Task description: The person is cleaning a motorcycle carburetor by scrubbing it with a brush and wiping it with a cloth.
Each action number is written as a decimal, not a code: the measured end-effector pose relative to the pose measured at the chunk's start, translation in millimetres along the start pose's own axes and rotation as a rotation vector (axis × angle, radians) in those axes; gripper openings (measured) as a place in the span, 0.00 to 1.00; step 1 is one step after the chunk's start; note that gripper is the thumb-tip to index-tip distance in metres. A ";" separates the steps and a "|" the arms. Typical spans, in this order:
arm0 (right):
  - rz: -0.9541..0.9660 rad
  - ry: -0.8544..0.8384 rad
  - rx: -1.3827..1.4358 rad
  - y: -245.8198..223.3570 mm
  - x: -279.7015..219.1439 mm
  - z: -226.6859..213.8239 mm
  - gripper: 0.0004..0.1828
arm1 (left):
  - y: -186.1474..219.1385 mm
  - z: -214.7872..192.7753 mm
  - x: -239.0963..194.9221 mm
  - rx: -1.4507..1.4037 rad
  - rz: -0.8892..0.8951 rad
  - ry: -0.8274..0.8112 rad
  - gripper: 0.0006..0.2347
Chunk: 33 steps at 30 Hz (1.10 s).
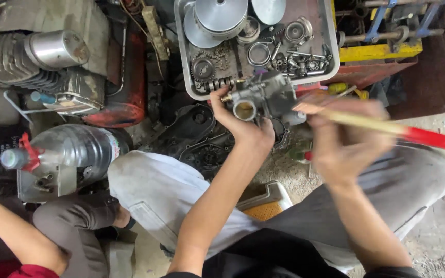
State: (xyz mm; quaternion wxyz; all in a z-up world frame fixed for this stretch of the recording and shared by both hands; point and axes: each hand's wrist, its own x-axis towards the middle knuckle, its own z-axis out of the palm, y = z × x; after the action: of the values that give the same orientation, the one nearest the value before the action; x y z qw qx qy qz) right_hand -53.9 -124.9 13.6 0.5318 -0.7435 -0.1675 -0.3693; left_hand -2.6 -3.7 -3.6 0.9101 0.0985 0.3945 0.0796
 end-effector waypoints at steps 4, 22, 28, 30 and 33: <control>-0.004 0.051 0.113 -1.2 22.2 -2.7 0.14 | -6.1 -1.5 -14.2 0.020 0.012 -0.147 0.14; 0.236 -0.183 0.191 -16.7 -14.2 0.7 0.03 | 0.0 8.9 -8.1 -0.057 0.040 0.022 0.09; -0.040 -0.014 0.119 14.4 8.2 -10.9 0.10 | 7.3 7.4 -13.5 -0.001 -0.118 0.087 0.12; -0.129 0.087 0.272 16.9 7.1 -8.1 0.08 | 8.8 3.3 -8.9 -0.083 -0.129 -0.034 0.11; 0.010 -0.078 0.431 2.2 -4.1 12.9 0.08 | 1.4 -12.2 8.4 -0.121 -0.195 -0.187 0.15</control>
State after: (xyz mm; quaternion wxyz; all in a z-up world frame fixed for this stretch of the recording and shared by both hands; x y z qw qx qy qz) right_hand -50.5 -113.4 7.1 0.6735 -0.6269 -0.2594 -0.2934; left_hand -5.9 1.0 -17.3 0.9506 0.0118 0.3101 0.0049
